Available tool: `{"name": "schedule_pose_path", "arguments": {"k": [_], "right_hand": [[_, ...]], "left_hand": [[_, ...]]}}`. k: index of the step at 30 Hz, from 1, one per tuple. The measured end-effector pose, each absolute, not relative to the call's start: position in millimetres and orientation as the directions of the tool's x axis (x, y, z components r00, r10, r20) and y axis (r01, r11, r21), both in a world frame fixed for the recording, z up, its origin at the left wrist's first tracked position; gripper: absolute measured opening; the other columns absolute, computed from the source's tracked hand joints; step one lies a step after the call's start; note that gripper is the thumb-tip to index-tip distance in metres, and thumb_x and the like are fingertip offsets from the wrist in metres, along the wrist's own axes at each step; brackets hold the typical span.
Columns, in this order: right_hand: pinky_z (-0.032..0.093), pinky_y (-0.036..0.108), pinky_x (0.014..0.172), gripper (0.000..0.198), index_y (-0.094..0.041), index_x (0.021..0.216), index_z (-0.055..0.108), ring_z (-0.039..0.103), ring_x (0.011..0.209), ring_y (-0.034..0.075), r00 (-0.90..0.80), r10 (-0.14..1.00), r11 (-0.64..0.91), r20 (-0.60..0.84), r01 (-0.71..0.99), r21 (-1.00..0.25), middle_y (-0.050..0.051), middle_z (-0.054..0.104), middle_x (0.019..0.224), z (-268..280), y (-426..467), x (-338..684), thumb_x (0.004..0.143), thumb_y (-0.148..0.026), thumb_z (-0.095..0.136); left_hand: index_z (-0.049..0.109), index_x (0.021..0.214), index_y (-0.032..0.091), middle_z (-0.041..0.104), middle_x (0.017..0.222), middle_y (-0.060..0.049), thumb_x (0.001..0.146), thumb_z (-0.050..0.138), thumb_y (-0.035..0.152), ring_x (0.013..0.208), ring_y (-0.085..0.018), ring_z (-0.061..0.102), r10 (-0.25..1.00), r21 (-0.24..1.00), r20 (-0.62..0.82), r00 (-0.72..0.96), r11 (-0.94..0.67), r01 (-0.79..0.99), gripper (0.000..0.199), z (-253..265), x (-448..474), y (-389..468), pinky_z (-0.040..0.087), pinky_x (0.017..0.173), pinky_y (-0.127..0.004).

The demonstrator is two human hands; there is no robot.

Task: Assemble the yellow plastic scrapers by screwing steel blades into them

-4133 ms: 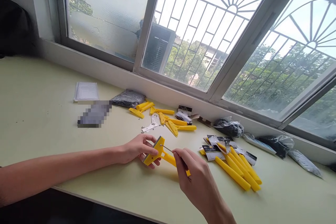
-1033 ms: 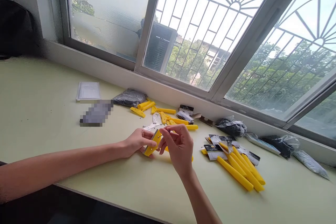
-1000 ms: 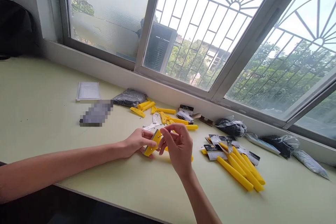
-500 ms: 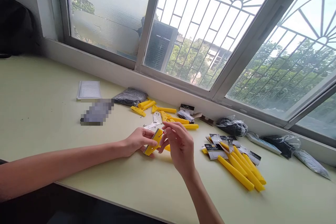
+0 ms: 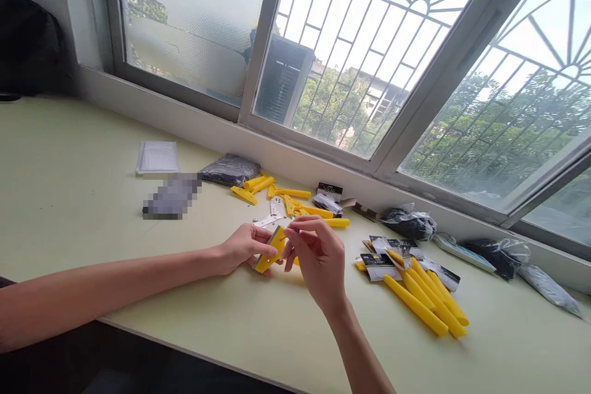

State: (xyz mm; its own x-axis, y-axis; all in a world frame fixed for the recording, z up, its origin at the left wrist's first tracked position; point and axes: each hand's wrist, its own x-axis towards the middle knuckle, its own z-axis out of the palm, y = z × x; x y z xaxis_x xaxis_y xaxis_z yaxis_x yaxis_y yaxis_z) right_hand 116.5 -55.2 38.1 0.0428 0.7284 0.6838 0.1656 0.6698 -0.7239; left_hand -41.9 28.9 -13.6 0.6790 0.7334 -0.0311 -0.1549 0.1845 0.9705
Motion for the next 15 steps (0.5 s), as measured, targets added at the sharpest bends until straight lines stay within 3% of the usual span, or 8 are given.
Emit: {"name": "schedule_pose_path", "arguments": {"k": [3, 7, 10, 15], "right_hand": [[0.051, 0.021, 0.035, 0.015, -0.022, 0.086, 0.064, 0.064, 0.048, 0.009, 0.088, 0.754, 0.641, 0.651, 0.116, -0.759, -0.002, 0.061, 0.092, 37.4, -54.6, 115.1, 0.089, -0.021, 0.079], [0.054, 0.024, 0.039, 0.014, -0.025, 0.109, 0.072, 0.066, 0.055, 0.011, 0.018, 0.739, 0.664, 0.673, 0.148, -0.733, 0.002, 0.063, 0.095, 37.6, -56.3, 114.7, 0.096, -0.029, 0.070], [0.056, 0.026, 0.042, 0.012, -0.022, 0.101, 0.076, 0.069, 0.059, 0.014, -0.003, 0.719, 0.683, 0.695, 0.188, -0.706, 0.006, 0.068, 0.101, 38.4, -57.7, 116.2, 0.097, -0.030, 0.068], [0.049, 0.022, 0.037, 0.008, -0.021, 0.093, 0.071, 0.066, 0.052, 0.013, 0.078, 0.738, 0.651, 0.671, 0.182, -0.737, 0.001, 0.069, 0.081, 37.0, -54.4, 117.2, 0.090, -0.024, 0.078]], "left_hand": [[0.076, 0.082, 0.012, 0.075, 0.084, -0.011, 0.063, 0.085, 0.025, 0.081, -0.027, 0.072, 0.731, 0.971, -0.030, 0.681, 0.182, -0.152, 0.025, -13.3, -42.1, 29.2, 0.066, 0.068, -0.044], [0.076, 0.082, 0.012, 0.075, 0.083, -0.010, 0.062, 0.086, 0.026, 0.089, -0.031, 0.072, 0.734, 0.970, -0.027, 0.679, 0.183, -0.159, 0.026, -14.1, -41.8, 29.3, 0.066, 0.067, -0.043], [0.076, 0.082, 0.012, 0.075, 0.085, -0.011, 0.061, 0.087, 0.027, 0.093, -0.033, 0.073, 0.736, 0.969, -0.030, 0.676, 0.188, -0.162, 0.028, -14.8, -41.5, 29.6, 0.066, 0.067, -0.043], [0.076, 0.082, 0.012, 0.076, 0.088, -0.012, 0.059, 0.089, 0.029, 0.094, -0.034, 0.073, 0.733, 0.966, -0.039, 0.679, 0.201, -0.162, 0.031, -13.2, -41.5, 29.0, 0.066, 0.065, -0.042]]}}
